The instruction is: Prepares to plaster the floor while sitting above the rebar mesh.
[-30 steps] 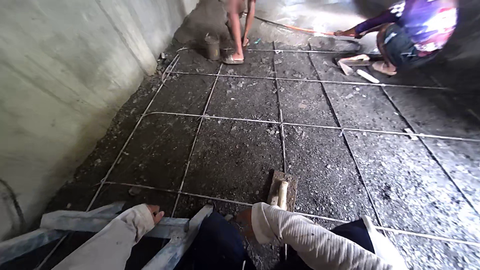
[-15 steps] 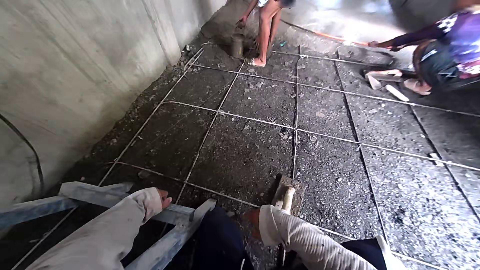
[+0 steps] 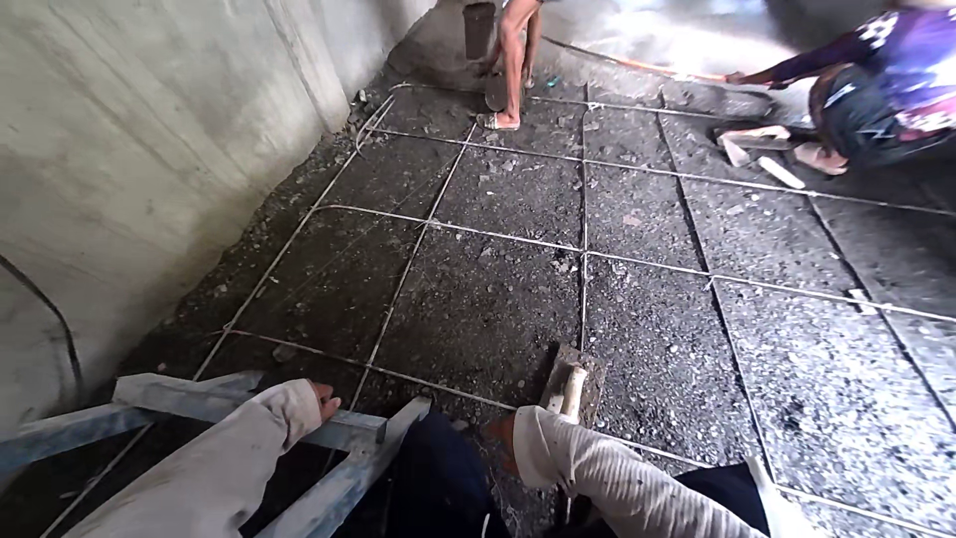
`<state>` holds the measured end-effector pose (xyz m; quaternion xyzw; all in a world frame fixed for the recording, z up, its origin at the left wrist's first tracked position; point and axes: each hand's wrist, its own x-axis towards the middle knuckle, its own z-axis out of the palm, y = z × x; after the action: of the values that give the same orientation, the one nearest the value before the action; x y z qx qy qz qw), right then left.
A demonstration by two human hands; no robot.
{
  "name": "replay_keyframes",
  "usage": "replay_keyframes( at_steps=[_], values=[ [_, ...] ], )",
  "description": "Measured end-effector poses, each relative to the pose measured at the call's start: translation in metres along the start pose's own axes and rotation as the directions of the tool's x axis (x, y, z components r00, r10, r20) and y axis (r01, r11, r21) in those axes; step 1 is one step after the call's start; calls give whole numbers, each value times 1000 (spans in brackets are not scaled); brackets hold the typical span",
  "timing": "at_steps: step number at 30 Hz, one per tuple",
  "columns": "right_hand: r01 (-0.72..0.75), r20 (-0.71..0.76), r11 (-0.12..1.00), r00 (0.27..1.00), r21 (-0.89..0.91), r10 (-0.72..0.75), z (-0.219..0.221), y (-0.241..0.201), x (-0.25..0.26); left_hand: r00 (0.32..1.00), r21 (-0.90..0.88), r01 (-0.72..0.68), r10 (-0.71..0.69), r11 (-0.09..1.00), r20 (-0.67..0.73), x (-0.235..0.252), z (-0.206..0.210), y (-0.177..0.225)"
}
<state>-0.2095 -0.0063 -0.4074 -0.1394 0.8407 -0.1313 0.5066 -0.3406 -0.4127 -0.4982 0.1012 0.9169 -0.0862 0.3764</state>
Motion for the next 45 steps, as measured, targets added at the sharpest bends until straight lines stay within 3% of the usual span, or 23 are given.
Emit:
replay_keyframes(
  at_steps=[13, 20, 24, 27, 31, 41, 45],
  values=[
    [10, 13, 1000, 1000, -14, -9, -1, 5, -1, 1000, 3, -27, 27, 1000, -7, 0, 1, -1],
    [6, 3, 1000, 1000, 5, -6, 6, 9, 9, 997, 33, 13, -15, 999, 75, -21, -23, 16],
    [22, 1, 999, 1000, -28, -22, 8, 12, 12, 999, 28, 9, -11, 1000, 53, -5, -7, 5],
    [15, 21, 999, 1000, -41, -14, 2, 9, 6, 999, 28, 5, -4, 1000, -49, 20, 20, -12],
    [13, 7, 1000, 1000, -7, -13, 6, 10, 9, 998, 30, 4, -6, 1000, 64, -14, -16, 13],
    [17, 38, 1000, 999, -22, -17, -4, -2, -7, 997, 29, 12, -15, 1000, 78, -24, -27, 20],
    [28, -27, 999, 999, 21, -28, 6, 2, 0, 997, 30, 3, -5, 1000, 76, -26, -27, 20]
  ],
)
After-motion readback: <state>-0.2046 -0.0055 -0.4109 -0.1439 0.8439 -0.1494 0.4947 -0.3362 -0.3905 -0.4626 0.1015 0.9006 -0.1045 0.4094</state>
